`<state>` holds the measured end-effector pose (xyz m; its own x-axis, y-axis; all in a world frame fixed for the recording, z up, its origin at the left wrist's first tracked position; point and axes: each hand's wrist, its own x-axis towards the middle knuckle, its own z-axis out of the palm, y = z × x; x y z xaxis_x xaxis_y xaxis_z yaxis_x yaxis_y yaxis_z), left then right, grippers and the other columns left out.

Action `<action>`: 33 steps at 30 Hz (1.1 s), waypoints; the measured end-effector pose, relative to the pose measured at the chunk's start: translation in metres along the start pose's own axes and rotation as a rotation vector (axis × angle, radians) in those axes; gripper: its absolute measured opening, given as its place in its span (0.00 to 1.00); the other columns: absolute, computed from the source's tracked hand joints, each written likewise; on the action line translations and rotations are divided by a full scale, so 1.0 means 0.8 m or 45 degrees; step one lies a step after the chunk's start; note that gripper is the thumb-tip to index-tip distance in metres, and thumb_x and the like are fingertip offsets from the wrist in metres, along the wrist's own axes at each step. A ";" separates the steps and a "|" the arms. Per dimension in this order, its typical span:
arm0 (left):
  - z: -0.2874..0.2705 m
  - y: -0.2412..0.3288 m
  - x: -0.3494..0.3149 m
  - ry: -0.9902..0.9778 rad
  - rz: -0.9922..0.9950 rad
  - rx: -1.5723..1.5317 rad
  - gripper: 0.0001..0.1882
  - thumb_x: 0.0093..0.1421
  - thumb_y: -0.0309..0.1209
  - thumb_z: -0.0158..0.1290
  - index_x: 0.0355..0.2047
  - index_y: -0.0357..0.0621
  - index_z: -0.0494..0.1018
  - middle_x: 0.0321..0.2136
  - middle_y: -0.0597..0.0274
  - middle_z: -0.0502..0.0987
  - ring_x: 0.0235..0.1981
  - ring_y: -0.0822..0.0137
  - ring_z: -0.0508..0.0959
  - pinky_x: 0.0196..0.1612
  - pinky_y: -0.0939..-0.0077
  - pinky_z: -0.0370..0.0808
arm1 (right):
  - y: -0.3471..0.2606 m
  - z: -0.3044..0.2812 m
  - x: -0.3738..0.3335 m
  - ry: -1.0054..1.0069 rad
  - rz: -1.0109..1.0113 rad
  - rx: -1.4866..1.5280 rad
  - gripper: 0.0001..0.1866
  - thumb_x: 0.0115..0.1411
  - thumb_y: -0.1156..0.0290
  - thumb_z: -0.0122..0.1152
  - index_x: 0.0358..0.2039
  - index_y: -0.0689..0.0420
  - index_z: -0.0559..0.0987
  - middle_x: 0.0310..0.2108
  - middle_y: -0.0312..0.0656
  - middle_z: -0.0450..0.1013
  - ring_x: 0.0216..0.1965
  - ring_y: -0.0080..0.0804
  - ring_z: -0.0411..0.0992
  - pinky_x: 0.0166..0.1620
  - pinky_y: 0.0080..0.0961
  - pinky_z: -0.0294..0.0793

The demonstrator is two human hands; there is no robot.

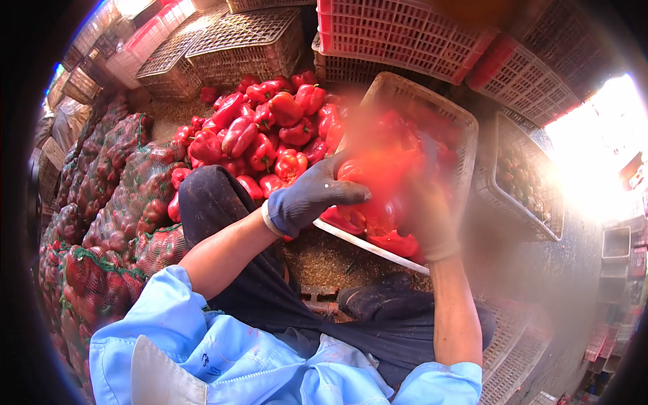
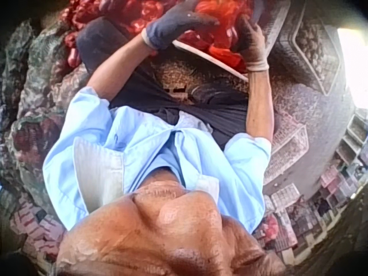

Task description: The person is sitting on the floor and prepping red peppers by cutting off the tops with a curved knife and discarding the seeds into a separate bin.

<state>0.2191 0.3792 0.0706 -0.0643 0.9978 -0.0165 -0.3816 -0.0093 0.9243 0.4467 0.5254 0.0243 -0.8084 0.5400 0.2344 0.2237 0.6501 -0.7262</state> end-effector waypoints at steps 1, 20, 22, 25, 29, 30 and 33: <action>0.002 0.009 -0.004 -0.012 -0.009 -0.023 0.42 0.61 0.34 0.72 0.70 0.33 0.65 0.55 0.60 0.78 0.53 0.72 0.79 0.56 0.75 0.79 | -0.003 0.000 0.000 0.005 -0.006 -0.040 0.20 0.77 0.61 0.59 0.60 0.62 0.79 0.51 0.39 0.81 0.48 0.26 0.79 0.54 0.30 0.79; 0.018 -0.017 -0.006 0.464 0.190 0.926 0.46 0.49 0.39 0.72 0.66 0.36 0.69 0.51 0.38 0.83 0.53 0.43 0.85 0.56 0.58 0.82 | -0.089 -0.003 0.029 0.018 0.765 0.911 0.23 0.67 0.54 0.74 0.54 0.53 0.79 0.25 0.26 0.75 0.15 0.12 0.65 0.17 0.14 0.59; 0.021 -0.014 -0.005 0.469 0.208 0.938 0.45 0.49 0.40 0.72 0.66 0.35 0.69 0.50 0.38 0.83 0.52 0.43 0.85 0.56 0.59 0.82 | -0.076 -0.002 0.026 0.061 0.692 0.890 0.21 0.67 0.55 0.74 0.52 0.53 0.79 0.25 0.26 0.75 0.15 0.12 0.65 0.17 0.15 0.60; 0.026 -0.011 -0.005 0.500 0.224 0.932 0.44 0.49 0.40 0.72 0.65 0.35 0.70 0.49 0.37 0.83 0.51 0.43 0.85 0.55 0.58 0.82 | -0.080 -0.003 0.028 0.046 0.712 0.884 0.17 0.70 0.56 0.70 0.49 0.53 0.79 0.24 0.26 0.74 0.14 0.14 0.66 0.16 0.15 0.61; 0.027 -0.022 -0.004 0.538 0.315 1.139 0.43 0.49 0.39 0.72 0.63 0.36 0.71 0.49 0.36 0.83 0.51 0.40 0.84 0.55 0.55 0.82 | -0.078 -0.004 0.030 0.003 0.784 0.907 0.15 0.71 0.58 0.68 0.49 0.54 0.79 0.22 0.26 0.72 0.14 0.15 0.67 0.16 0.15 0.61; 0.027 -0.022 -0.005 0.539 0.340 1.132 0.43 0.49 0.39 0.72 0.63 0.36 0.71 0.48 0.36 0.83 0.51 0.40 0.84 0.55 0.55 0.82 | -0.074 -0.004 0.030 0.004 0.777 0.927 0.14 0.71 0.59 0.68 0.49 0.54 0.80 0.22 0.26 0.72 0.14 0.16 0.67 0.16 0.16 0.61; 0.025 -0.022 -0.008 0.547 0.380 1.118 0.43 0.48 0.39 0.72 0.63 0.37 0.71 0.48 0.36 0.83 0.50 0.39 0.84 0.54 0.54 0.82 | -0.066 -0.005 0.033 -0.014 0.759 0.929 0.13 0.70 0.60 0.67 0.48 0.55 0.81 0.21 0.26 0.72 0.14 0.16 0.68 0.16 0.17 0.62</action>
<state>0.2449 0.3745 0.0621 -0.4371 0.8533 0.2844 0.5036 -0.0298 0.8634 0.4160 0.5072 0.0715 -0.6764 0.6681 -0.3100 0.2091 -0.2295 -0.9506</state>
